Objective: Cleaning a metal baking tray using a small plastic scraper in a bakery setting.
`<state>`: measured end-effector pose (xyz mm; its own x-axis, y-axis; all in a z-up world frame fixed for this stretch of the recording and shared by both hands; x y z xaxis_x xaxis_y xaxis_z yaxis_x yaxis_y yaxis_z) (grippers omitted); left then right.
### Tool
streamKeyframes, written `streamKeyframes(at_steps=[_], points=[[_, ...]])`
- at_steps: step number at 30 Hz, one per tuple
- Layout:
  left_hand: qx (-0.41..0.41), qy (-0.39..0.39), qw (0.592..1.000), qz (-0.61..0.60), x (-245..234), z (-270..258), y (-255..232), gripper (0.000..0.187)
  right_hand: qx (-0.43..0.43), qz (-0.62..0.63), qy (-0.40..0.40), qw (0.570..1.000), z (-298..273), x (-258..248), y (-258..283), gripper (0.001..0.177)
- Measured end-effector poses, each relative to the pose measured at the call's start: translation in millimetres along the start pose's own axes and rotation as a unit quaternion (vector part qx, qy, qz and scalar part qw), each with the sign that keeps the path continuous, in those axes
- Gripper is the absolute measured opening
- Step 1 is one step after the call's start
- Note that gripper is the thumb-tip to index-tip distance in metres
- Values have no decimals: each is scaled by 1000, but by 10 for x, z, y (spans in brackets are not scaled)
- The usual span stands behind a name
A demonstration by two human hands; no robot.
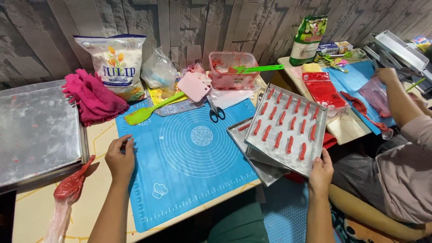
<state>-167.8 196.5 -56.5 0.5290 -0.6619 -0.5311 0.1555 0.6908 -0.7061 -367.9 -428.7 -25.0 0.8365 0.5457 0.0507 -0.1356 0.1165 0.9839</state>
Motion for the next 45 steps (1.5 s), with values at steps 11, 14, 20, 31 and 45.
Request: streamKeyframes(at_steps=[11, 14, 20, 31, 45], points=[[-11, 9, 1000, -23, -53, 40, 9, 14, 23, 6, -1, 1000, -453, 493, 381, 57], [-34, 20, 999, -29, -67, 46, -14, 15, 28, -26, 4, 999, -304, 369, 98, 55], [-66, 21, 997, -36, -138, 40, -79, 13, 30, -204, 33, 978, -21, 145, -178, 67], [-45, -22, 999, -11, -47, 67, 45, 23, -214, -431, 107, 870, -323, 309, 611, 59], [128, -259, 880, 376, -1565, 456, 55, 9, -454, -23, 381, 805, -1632, 2829, 1038, 24]])
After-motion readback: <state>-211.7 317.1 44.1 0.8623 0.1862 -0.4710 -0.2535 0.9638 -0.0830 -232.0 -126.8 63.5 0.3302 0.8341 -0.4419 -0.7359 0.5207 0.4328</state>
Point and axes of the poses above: each hand's wrist, its own z-axis towards the middle knuckle, its own x-axis out of the palm, y = z × x, the point moved 5 cm from there along z, towards the middle knuckle, and after that the axes turned 15 degrees about z, right-handed, at the moved point
